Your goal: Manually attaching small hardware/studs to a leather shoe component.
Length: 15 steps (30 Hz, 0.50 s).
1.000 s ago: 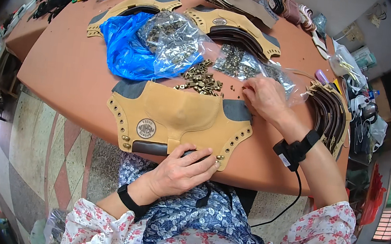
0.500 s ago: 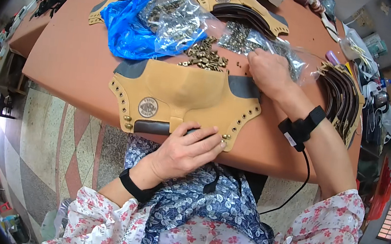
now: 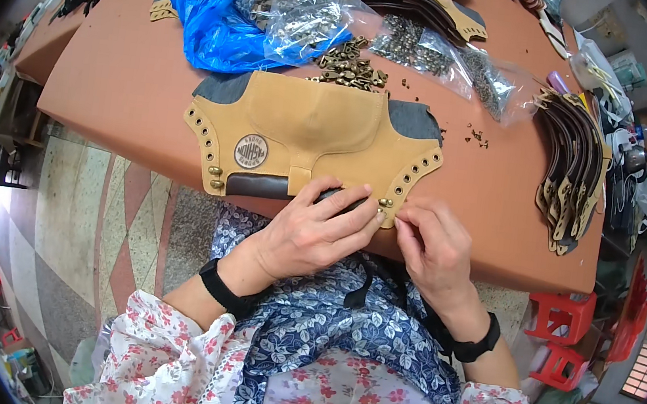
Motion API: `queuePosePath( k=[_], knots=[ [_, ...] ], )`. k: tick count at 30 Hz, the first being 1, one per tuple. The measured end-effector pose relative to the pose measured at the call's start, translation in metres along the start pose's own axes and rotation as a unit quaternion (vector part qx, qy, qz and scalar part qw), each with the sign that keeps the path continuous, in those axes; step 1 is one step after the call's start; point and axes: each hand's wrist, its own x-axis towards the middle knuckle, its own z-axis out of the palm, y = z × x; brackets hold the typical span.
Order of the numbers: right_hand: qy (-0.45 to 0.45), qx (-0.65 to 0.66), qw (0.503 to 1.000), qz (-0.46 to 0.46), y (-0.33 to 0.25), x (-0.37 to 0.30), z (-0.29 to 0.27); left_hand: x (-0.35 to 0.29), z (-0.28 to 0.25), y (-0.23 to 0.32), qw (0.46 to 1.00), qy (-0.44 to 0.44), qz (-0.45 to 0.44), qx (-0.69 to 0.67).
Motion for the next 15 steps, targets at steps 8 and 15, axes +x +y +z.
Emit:
queuePosePath(
  k=[8, 15],
  knots=[
    [0.026, -0.047, 0.997, -0.063, 0.006, -0.004, 0.014, -0.001, 0.0, 0.001, 1.0, 0.006, -0.006, 0.002],
    [0.034, -0.054, 0.996, -0.057, 0.005, -0.006, 0.016, -0.002, 0.003, -0.001, 0.999, 0.02, -0.014, -0.023]
  ],
)
